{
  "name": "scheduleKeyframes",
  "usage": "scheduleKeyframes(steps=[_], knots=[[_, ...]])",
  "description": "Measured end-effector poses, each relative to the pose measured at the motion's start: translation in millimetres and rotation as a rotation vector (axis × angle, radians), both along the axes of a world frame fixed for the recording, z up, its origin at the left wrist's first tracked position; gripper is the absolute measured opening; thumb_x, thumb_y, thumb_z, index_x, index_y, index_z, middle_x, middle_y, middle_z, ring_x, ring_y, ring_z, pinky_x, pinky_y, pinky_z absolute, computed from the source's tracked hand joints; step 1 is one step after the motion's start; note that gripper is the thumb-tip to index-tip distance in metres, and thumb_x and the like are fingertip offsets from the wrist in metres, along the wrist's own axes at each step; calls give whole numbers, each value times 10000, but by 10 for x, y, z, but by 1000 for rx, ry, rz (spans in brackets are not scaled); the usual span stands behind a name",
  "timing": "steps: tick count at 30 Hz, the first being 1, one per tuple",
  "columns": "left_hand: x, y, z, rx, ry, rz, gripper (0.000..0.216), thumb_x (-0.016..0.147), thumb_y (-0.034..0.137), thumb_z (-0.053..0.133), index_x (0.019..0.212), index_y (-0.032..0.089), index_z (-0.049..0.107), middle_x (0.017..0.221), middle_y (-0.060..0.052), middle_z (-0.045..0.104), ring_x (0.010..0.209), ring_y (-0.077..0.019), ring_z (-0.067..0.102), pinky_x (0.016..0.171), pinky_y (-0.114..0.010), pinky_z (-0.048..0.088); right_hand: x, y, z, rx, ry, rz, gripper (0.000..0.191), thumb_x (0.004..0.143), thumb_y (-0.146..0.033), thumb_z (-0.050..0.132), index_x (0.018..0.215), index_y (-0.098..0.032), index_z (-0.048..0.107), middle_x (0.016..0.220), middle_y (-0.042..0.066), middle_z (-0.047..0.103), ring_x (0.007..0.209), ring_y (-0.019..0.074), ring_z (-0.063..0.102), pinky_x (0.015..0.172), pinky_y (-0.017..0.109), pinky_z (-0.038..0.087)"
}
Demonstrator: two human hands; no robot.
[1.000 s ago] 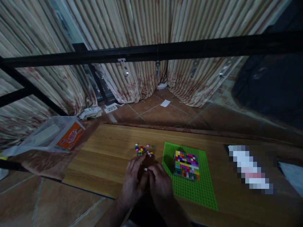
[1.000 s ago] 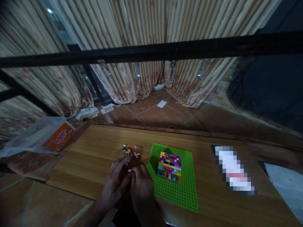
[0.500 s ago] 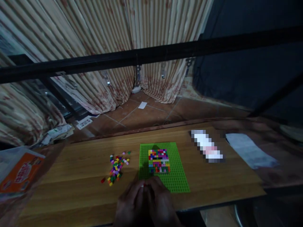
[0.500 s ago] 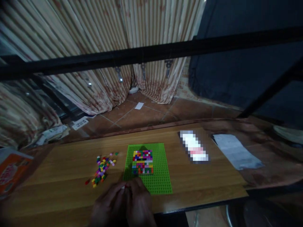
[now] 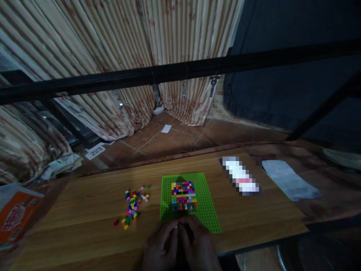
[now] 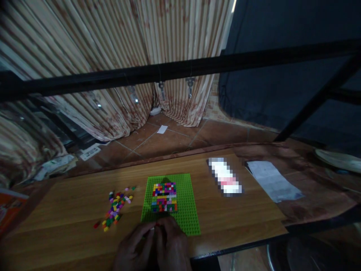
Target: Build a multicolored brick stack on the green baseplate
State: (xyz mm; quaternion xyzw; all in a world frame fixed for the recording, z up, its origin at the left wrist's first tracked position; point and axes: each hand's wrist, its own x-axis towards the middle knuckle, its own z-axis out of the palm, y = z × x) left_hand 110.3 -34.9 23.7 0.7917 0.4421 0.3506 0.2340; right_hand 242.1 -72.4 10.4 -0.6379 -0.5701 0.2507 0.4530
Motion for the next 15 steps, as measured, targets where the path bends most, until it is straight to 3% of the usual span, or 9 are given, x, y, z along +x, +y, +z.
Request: scheduleKeyframes(steps=[8, 15], knots=[[-114, 136, -61, -6, -12, 68, 197, 892, 225, 511, 1009, 219, 670, 923, -41, 755, 813, -146, 731, 722, -195, 590, 255, 20, 94, -44, 45, -150, 154, 877, -265, 552, 913, -219, 694, 849, 24, 743, 756, 160, 721, 662, 201, 559], [-136, 253, -251, -7, -25, 65, 248, 902, 239, 493, 1088, 202, 652, 971, -67, 745, 867, -170, 723, 769, -248, 599, 171, 193, 229, 121, -64, -149, 214, 922, -236, 488, 940, -212, 700, 904, 58, 733, 811, 176, 713, 714, 261, 576]])
